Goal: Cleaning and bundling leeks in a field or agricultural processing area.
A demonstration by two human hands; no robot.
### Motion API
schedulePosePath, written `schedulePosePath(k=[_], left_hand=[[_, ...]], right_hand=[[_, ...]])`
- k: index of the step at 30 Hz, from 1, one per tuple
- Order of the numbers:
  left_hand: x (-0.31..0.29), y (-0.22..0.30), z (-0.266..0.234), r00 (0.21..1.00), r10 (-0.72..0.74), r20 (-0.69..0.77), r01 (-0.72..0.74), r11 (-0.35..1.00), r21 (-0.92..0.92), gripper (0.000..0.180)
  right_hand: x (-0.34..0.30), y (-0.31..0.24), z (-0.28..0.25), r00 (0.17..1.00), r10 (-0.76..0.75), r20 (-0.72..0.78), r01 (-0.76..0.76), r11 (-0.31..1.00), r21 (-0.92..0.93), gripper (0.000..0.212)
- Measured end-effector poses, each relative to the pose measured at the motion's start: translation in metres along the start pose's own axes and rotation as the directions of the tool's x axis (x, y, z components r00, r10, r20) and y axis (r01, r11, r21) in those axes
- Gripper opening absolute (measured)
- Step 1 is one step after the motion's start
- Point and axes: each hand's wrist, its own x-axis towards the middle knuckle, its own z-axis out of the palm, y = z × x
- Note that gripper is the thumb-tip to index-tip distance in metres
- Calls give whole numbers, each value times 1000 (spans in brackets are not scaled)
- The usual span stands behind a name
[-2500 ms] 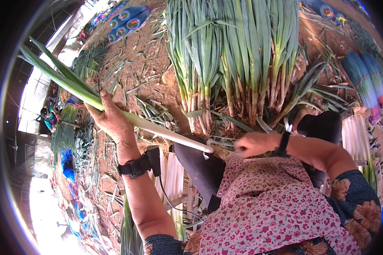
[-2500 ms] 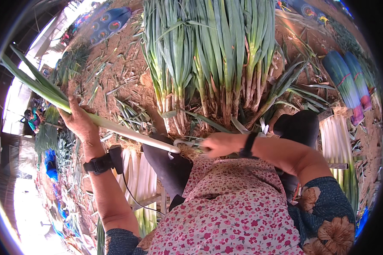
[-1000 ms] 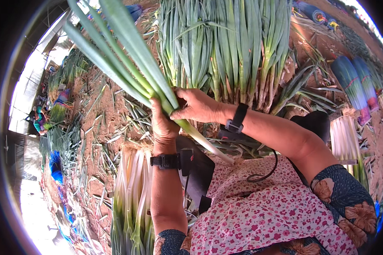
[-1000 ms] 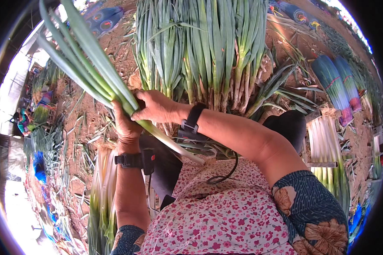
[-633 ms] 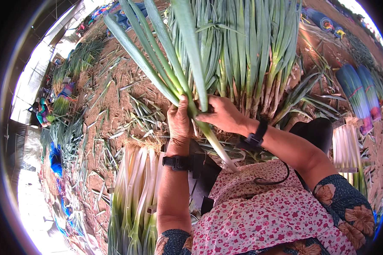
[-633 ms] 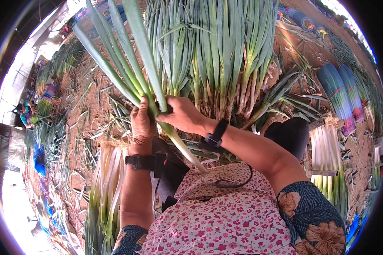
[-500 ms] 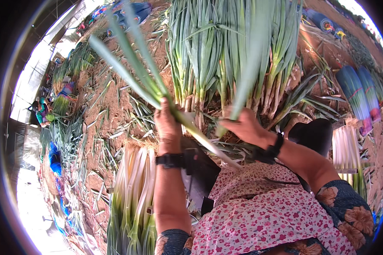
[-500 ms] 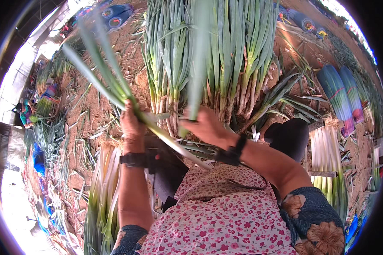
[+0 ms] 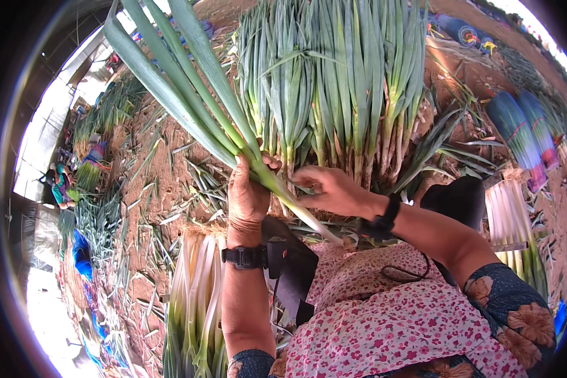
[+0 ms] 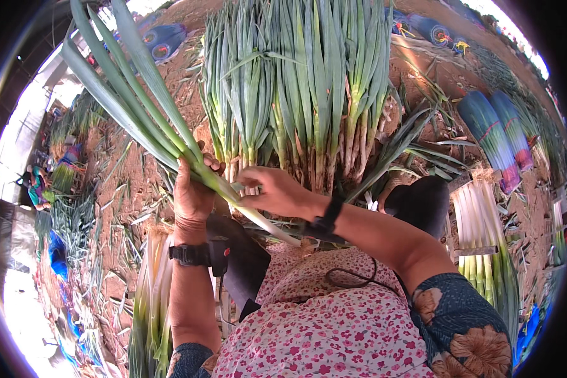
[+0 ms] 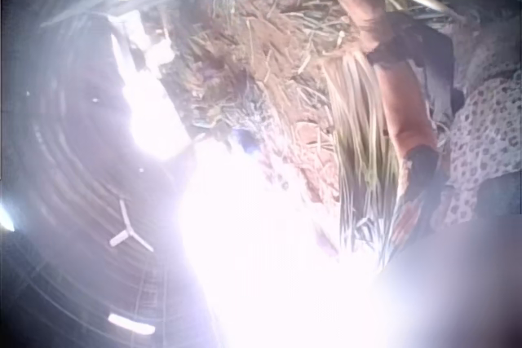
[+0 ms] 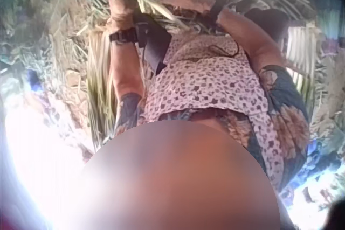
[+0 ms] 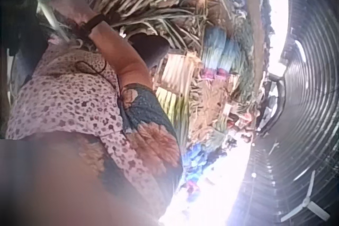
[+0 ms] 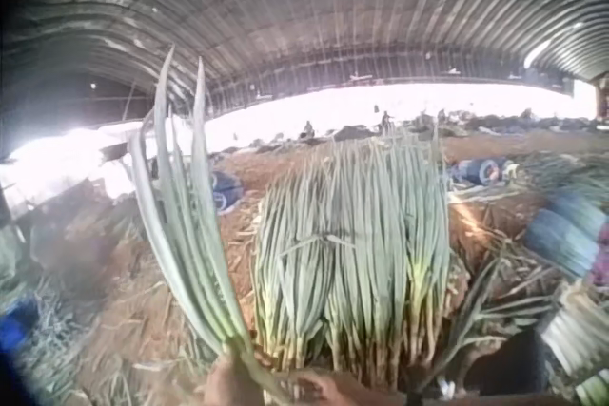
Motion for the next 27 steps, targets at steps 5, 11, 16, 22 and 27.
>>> schedulePosePath(k=[5, 11, 16, 22, 27], left_hand=[[5, 10, 17, 997, 16, 71, -11, 998, -62, 57], [-9, 16, 2, 996, 63, 59, -52, 985, -166, 51], [-10, 14, 5, 992, 107, -72, -111, 993, -41, 55], [4, 1, 3, 991, 111, 69, -109, 993, -34, 58], [-6, 13, 54, 974, 23, -224, -7, 997, 72, 23]], right_hand=[[19, 22, 15, 996, 86, 3, -77, 864, 497, 30], [30, -14, 14, 980, 152, 132, -194, 885, 423, 22], [33, -9, 15, 984, 24, 177, -59, 980, 192, 23], [34, 2, 6, 988, 128, 88, -136, 986, 96, 22], [7, 124, 34, 999, -43, -3, 39, 934, -354, 22]])
